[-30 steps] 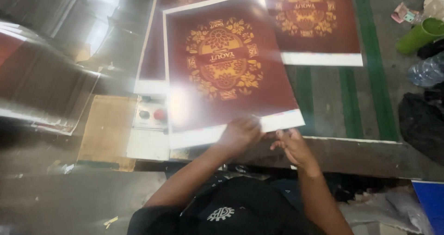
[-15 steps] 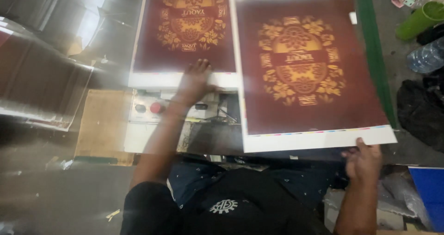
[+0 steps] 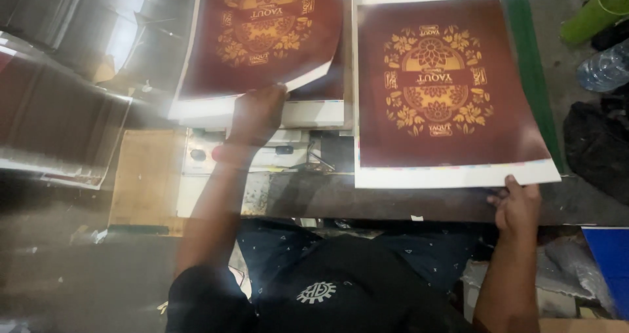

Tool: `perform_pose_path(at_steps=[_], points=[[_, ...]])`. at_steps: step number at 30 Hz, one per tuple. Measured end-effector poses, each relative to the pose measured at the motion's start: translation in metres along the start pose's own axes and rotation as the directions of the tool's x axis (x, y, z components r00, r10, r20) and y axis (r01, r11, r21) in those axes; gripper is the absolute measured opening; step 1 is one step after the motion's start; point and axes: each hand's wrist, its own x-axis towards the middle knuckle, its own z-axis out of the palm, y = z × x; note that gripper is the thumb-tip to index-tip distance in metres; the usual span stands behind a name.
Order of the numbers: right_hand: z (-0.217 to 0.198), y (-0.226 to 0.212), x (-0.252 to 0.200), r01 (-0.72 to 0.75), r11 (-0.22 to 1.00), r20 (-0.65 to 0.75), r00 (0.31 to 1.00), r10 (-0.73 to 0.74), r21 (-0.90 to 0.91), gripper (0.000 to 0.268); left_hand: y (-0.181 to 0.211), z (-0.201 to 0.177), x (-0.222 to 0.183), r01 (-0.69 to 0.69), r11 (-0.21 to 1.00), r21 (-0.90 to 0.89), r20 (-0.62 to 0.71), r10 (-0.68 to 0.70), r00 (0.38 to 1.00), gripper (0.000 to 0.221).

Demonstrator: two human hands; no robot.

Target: Picking up printed sheets from a stack and placing them onto a conveyor belt for processing.

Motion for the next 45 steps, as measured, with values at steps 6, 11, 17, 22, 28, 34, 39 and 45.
perform_pose_path(at_steps=[6,11,17,22,28,34,39,45], points=[[0.042,-0.014,0.067,0.001,0.998,0.084,0.996,-0.006,0.06,0.04,0.032,0.026,-0.023,0.033,0.999,0.039,0.057,-0.035,0.998,0.004],[0.062,-0.021,0.065,-0.076,0.994,0.079,0.994,0.07,0.077,0.051,0.078,0.036,-0.049,-0.092,0.995,-0.048,0.069,0.095,0.993,0.01],[0.125,-0.021,-0.042,-0.126,0.988,0.224,0.964,0.144,-0.095,0.073,0.144,0.023,-0.046,-0.19,0.962,-0.198,0.133,0.218,0.967,0.018],[0.16,0.004,-0.12,-0.187,0.975,0.629,0.745,0.223,-0.124,0.06,0.184,0.047,-0.039,-0.318,0.907,-0.275,0.011,0.334,0.943,0.019],[0.138,0.0,-0.104,-0.275,0.949,0.413,0.891,0.19,0.156,0.033,0.171,0.038,-0.008,-0.284,0.867,-0.411,0.049,0.332,0.942,0.021],[0.066,-0.023,-0.08,-0.074,0.987,0.179,0.983,0.047,0.145,0.029,0.032,0.067,-0.016,0.015,0.999,-0.045,0.206,-0.005,0.979,0.016],[0.002,-0.028,-0.076,0.038,0.989,0.094,0.994,-0.052,0.145,0.033,-0.032,0.05,-0.016,-0.083,0.976,0.199,0.131,0.057,0.99,0.083],[-0.036,-0.033,-0.092,0.026,0.996,-0.043,0.999,-0.022,0.091,0.038,-0.058,0.055,-0.03,-0.031,0.982,0.188,0.444,-0.056,0.894,0.072]])
